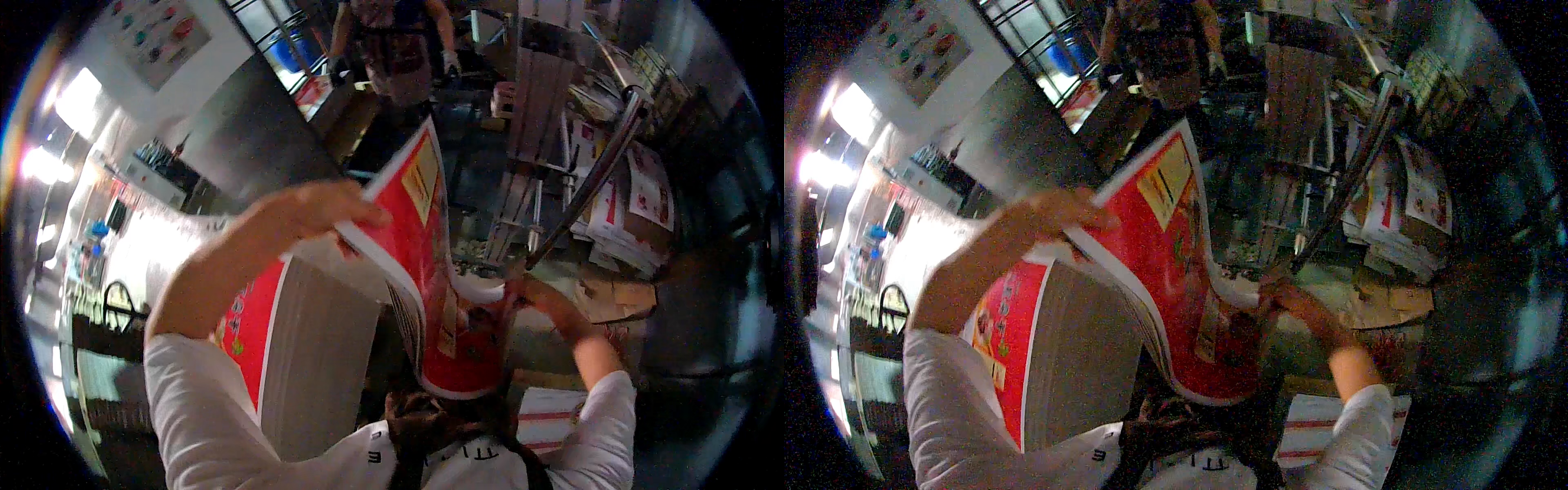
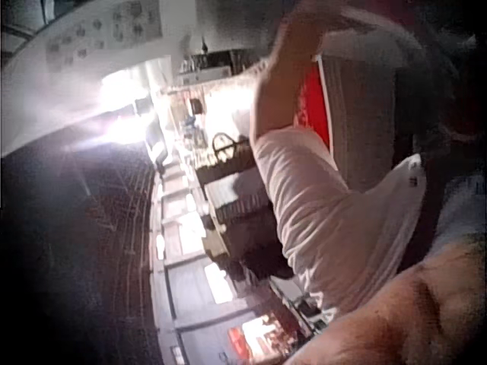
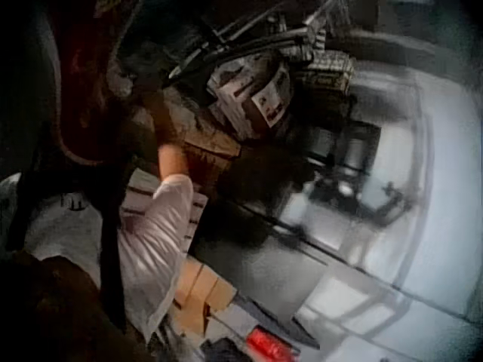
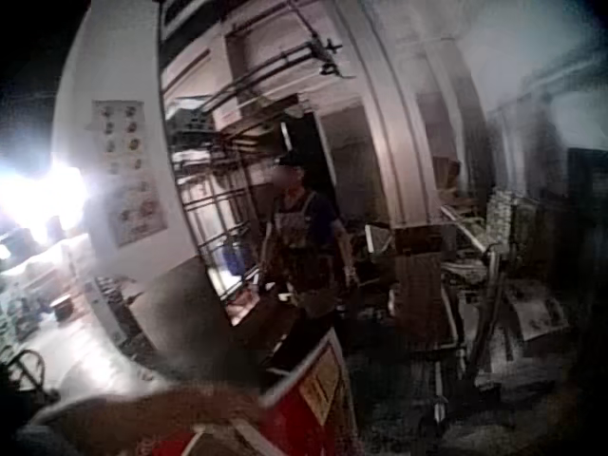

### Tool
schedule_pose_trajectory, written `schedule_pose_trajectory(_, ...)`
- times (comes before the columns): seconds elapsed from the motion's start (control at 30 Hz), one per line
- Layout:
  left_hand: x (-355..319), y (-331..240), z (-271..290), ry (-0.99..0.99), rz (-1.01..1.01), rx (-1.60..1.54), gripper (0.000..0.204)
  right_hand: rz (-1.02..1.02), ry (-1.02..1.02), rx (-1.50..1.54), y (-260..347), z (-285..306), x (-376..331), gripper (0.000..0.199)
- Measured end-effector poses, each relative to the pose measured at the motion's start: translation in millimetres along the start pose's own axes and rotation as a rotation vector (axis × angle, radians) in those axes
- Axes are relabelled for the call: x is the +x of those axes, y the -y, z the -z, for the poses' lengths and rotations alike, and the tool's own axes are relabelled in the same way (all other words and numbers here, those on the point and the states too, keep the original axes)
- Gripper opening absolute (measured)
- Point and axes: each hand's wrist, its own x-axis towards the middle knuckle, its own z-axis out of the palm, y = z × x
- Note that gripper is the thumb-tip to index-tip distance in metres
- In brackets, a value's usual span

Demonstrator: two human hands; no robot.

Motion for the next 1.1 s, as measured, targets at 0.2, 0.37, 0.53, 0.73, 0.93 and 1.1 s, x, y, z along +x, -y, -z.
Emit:
schedule_pose_trajectory(0.2, 153, 51, 4, 0.291, 0.08, 0.066, 0.035, 0.07, -0.118, -0.271, -20, -25, 81, 0.026)
schedule_pose_trajectory(0.37, 223, 45, 56, 0.322, 0.073, 0.13, 0.035, 0.013, 0.045, -0.031, 15, -22, 146, 0.023)
schedule_pose_trajectory(0.53, 259, 27, 129, 0.296, 0.159, 0.243, 0.034, -0.058, -0.105, -0.123, 72, -17, 221, 0.026)
schedule_pose_trajectory(0.73, 321, 10, 254, 0.206, -0.089, 0.242, 0.03, 0.256, -0.08, -0.552, 200, 31, 337, 0.025)
schedule_pose_trajectory(0.93, 367, -35, 354, 0.015, 0.014, 0.025, 0.03, 0.172, -0.27, -0.33, 340, 57, 419, 0.019)
schedule_pose_trajectory(1.1, 419, -83, 409, 0.05, -0.008, 0.111, 0.031, 0.708, -0.234, -0.928, 360, 169, 493, 0.022)
